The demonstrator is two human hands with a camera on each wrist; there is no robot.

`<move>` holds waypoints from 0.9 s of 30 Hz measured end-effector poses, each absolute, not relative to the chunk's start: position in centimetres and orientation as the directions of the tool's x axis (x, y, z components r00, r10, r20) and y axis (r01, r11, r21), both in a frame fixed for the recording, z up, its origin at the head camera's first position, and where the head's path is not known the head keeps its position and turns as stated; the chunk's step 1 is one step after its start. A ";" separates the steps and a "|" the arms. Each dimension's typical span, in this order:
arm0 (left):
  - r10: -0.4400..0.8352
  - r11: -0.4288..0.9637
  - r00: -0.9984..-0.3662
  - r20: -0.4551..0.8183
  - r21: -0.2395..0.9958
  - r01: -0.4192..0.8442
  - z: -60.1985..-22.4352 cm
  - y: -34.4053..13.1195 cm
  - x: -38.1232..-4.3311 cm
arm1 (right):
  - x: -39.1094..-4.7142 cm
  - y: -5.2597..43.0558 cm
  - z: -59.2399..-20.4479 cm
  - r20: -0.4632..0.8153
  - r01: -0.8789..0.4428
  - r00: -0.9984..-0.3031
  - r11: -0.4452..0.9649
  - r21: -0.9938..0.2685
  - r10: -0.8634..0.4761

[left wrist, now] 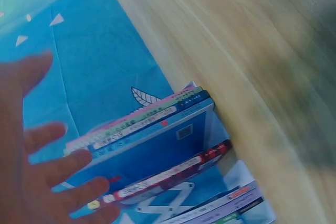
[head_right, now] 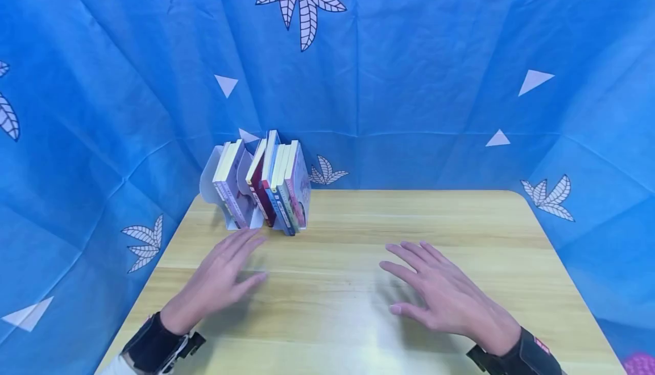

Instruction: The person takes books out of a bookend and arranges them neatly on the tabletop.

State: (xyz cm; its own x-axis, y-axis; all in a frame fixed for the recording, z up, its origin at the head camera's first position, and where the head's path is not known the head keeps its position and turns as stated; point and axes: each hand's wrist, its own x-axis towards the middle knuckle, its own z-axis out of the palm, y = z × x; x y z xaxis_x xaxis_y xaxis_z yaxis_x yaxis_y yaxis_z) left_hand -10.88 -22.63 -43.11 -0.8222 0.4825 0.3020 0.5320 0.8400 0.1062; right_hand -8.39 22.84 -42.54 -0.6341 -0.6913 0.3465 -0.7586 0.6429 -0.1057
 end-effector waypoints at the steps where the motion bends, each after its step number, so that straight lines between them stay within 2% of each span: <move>1: 0.453 0.844 -0.831 0.322 0.147 0.517 -43.2 -22.7 -11.2 | -8.4 22.8 -42.5 0.347 -0.759 -0.633 0.643 -0.104 -0.692; 5: 0.295 0.846 -0.863 0.410 0.308 0.436 -43.5 -23.3 -12.5 | -8.5 22.8 -42.6 0.355 -0.765 -0.625 0.636 -0.101 -0.695; 9: 0.134 0.843 -0.883 0.451 0.417 0.341 -43.6 -24.0 -14.0 | -8.6 22.9 -42.6 0.366 -0.772 -0.615 0.628 -0.098 -0.699; 12: 0.005 0.818 -0.903 0.430 0.518 0.251 -43.4 -24.6 -15.0 | -8.6 23.0 -42.5 0.368 -0.773 -0.614 0.627 -0.101 -0.698; 16: -0.137 0.716 -0.924 0.357 0.680 0.156 -43.3 -25.4 -16.5 | -8.6 22.9 -42.5 0.365 -0.770 -0.619 0.630 -0.105 -0.695; 21: -0.198 0.584 -0.945 0.262 0.805 0.100 -43.3 -26.4 -18.6 | -8.7 22.9 -42.4 0.361 -0.767 -0.623 0.632 -0.110 -0.694; 27: -0.190 0.514 -0.969 0.158 0.857 0.039 -44.1 -27.4 -21.3 | -8.6 22.8 -42.6 0.362 -0.773 -0.617 0.623 -0.115 -0.699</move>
State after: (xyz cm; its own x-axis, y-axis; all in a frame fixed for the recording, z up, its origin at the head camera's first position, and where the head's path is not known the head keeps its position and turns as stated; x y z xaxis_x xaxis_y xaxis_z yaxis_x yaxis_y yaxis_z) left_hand -21.25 -27.43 -44.09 -0.9688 -0.1904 0.1584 0.0390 0.5140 0.8569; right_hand -8.55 22.82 -42.57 -0.6172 -0.6987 0.3616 -0.7733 0.6235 -0.1152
